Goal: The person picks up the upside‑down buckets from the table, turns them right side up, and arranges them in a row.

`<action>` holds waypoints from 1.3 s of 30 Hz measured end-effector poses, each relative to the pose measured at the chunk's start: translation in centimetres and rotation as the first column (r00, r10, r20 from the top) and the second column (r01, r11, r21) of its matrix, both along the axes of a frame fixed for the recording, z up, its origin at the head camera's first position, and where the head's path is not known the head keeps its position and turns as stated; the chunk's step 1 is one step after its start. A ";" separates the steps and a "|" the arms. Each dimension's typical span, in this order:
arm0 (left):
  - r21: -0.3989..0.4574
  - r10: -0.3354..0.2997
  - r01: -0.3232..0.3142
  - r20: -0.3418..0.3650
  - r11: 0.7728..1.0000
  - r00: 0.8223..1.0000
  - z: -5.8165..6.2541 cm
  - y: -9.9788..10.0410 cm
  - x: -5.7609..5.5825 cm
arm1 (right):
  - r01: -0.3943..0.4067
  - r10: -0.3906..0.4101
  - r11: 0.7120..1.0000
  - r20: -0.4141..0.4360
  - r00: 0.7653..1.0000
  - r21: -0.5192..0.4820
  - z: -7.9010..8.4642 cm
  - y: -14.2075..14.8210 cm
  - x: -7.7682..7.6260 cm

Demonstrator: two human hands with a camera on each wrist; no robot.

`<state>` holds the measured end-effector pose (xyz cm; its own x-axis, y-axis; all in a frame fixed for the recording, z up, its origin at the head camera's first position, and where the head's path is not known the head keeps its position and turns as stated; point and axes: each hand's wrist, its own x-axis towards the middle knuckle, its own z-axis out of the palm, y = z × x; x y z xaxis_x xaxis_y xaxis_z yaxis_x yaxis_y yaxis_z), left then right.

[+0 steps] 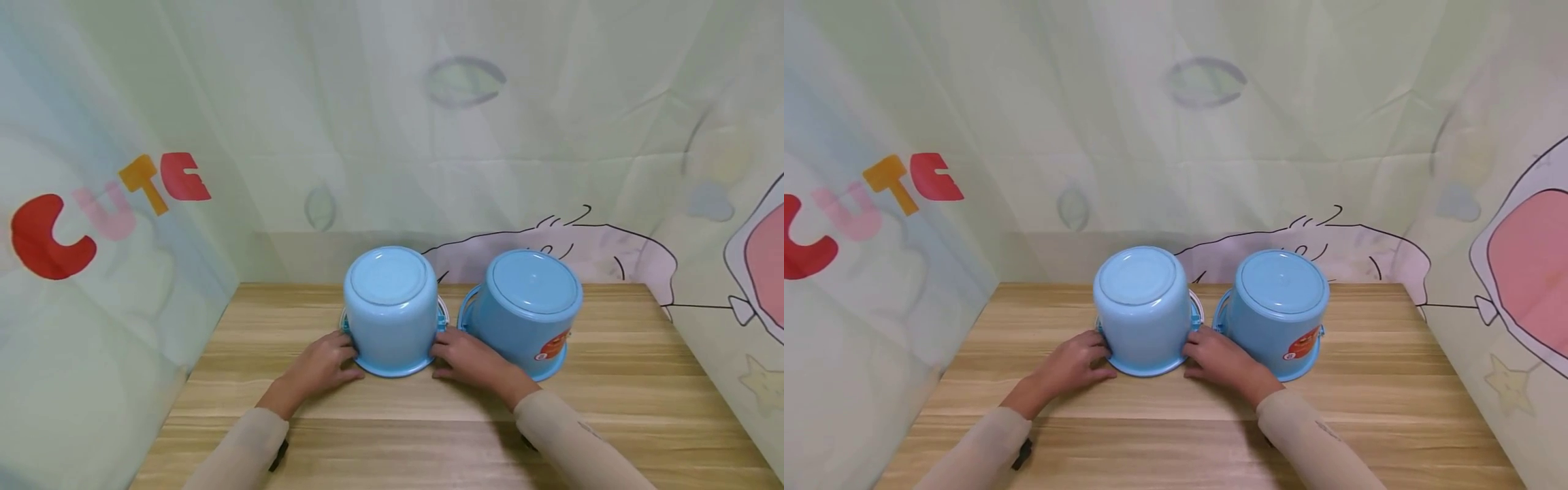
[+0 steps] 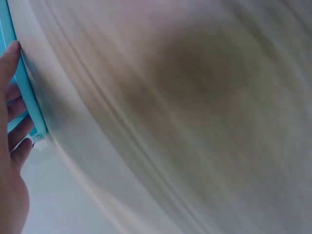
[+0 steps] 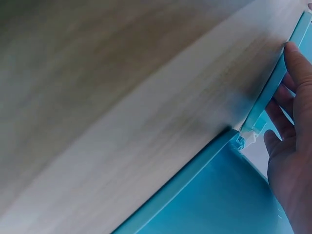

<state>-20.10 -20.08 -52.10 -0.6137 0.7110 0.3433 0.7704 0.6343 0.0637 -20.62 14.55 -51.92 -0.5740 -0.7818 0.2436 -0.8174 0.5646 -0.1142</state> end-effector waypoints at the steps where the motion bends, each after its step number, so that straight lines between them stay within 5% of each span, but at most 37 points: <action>1: 0.004 0.002 -0.002 0.003 1.000 1.000 0.0 0.0 0.0 | -0.001 0.001 1.000 0.001 1.000 -0.004 0.0 0.0 -0.1; 10: -0.003 0.044 -0.044 0.039 0.999 0.998 -0.1 0.4 -0.3 | 0.020 -0.018 1.000 0.078 0.997 -0.021 -0.3 -0.4 -0.9; 21: 0.030 0.044 -0.048 0.105 0.998 0.993 -0.1 0.6 -0.3 | 0.026 -0.024 0.999 0.056 0.998 -0.025 -0.5 -0.7 -0.9; 39: 0.048 0.055 -0.060 0.106 0.997 0.993 -0.5 0.8 -0.2 | 0.047 -0.045 0.998 0.059 0.997 -0.038 -0.8 -0.8 -0.8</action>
<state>-20.28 -19.25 -52.63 -0.6876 0.6568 0.3095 0.7201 0.6713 0.1754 -21.47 13.78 -52.73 -0.6231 -0.7449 0.2386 -0.7821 0.5954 -0.1838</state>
